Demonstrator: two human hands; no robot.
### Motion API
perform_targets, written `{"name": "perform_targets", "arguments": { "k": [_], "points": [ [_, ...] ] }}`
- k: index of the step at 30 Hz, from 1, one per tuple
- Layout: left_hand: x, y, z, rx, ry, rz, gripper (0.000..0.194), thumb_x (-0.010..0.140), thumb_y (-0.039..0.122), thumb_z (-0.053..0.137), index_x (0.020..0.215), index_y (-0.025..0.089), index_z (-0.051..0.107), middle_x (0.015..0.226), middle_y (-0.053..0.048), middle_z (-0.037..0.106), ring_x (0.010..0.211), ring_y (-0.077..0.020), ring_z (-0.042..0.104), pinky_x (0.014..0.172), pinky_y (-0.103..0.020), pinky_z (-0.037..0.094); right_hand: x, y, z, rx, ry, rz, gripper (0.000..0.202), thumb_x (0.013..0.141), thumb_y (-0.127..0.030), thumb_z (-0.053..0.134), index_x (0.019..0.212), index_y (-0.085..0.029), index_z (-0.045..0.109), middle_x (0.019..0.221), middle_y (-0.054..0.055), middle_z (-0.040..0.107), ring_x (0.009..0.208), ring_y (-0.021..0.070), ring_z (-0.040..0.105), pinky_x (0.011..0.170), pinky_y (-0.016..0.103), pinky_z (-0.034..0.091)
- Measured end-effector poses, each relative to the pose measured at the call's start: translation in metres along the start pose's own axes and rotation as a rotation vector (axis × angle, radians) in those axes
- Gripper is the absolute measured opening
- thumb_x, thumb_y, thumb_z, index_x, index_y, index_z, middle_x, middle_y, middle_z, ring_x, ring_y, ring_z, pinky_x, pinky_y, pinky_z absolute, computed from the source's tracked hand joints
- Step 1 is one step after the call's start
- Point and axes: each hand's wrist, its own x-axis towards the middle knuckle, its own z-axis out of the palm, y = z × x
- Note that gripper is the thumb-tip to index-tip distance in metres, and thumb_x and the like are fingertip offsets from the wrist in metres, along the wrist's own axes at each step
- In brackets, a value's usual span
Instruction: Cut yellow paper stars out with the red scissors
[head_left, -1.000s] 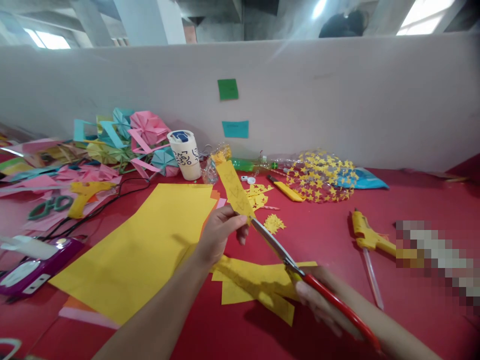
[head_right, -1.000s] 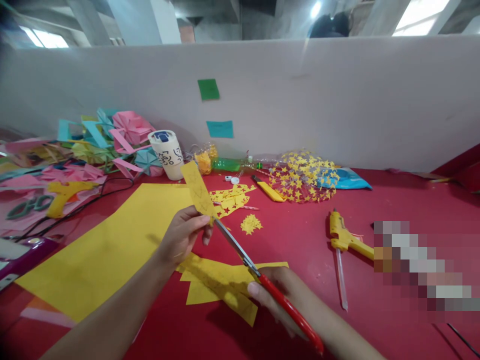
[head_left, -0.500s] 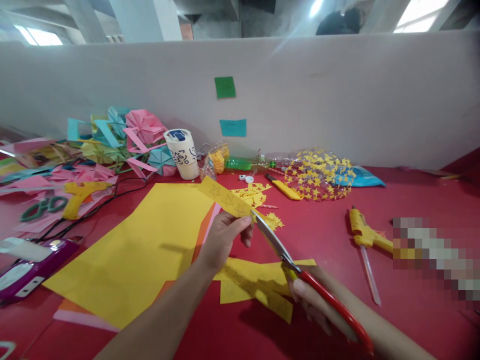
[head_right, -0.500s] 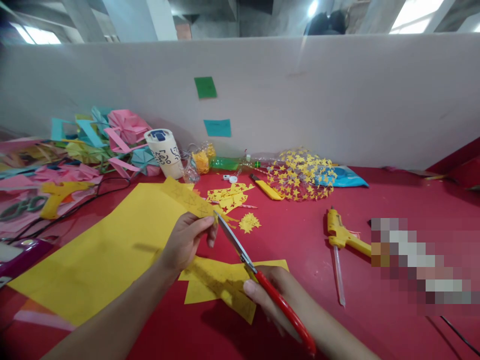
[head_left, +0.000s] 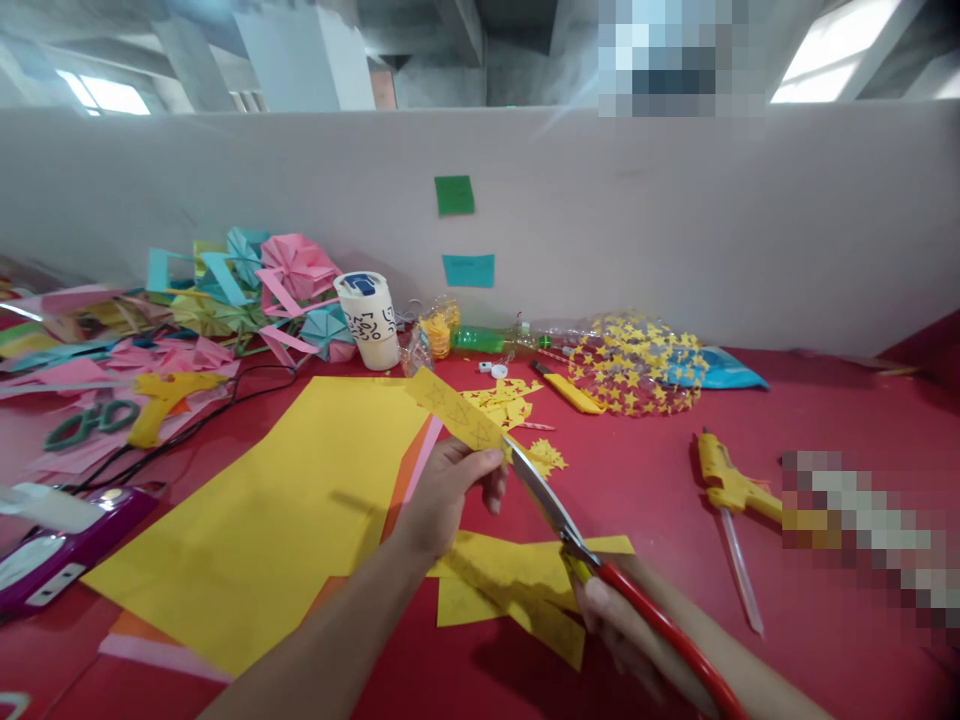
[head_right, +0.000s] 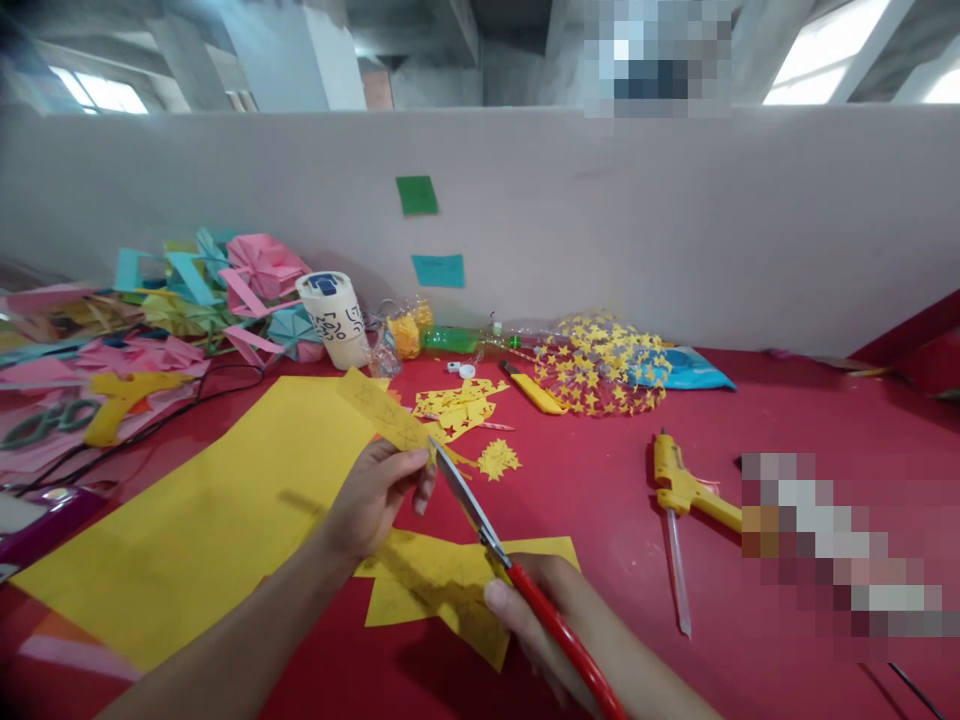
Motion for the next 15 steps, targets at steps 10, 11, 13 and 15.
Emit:
{"name": "perform_targets", "arguments": {
  "k": [10,11,13,15],
  "points": [
    [0.001,0.000,0.001,0.007,-0.011,-0.011,0.024,0.080,0.023,0.056,0.060,0.011,0.061,0.052,0.000,0.058,0.042,-0.0077,0.051,0.042,-0.019,0.040,0.004,0.009,0.003,-0.004,0.016,0.055,0.052,0.078,-0.070,0.041,0.061,-0.021,0.039,0.040,-0.009,0.034,0.031,0.0052,0.031,0.030,0.017,0.023],
    [0.001,-0.001,0.001,0.005,-0.010,-0.010,0.024,0.080,0.023,0.056,0.060,0.011,0.061,0.052,0.000,0.058,0.042,-0.0078,0.051,0.042,-0.019,0.040,0.005,0.011,0.003,0.000,0.016,0.060,0.053,0.077,-0.071,0.041,0.060,-0.021,0.038,0.040,-0.009,0.033,0.031,0.0049,0.030,0.030,0.017,0.023],
    [0.001,-0.001,0.000,0.004,-0.006,-0.009,0.023,0.080,0.022,0.056,0.059,0.012,0.060,0.052,0.000,0.057,0.042,-0.0078,0.050,0.042,-0.019,0.040,0.006,0.014,0.003,0.001,0.021,0.057,0.053,0.076,-0.071,0.044,0.060,-0.021,0.036,0.041,-0.009,0.033,0.032,0.0046,0.030,0.031,0.017,0.022],
    [0.001,-0.001,0.000,0.001,-0.006,-0.011,0.023,0.079,0.022,0.057,0.059,0.012,0.060,0.052,0.000,0.057,0.042,-0.0079,0.050,0.042,-0.019,0.040,0.007,0.014,0.003,-0.011,0.037,0.052,0.052,0.076,-0.070,0.045,0.060,-0.021,0.037,0.042,-0.008,0.034,0.034,0.0047,0.030,0.032,0.017,0.022]
  ]
}}
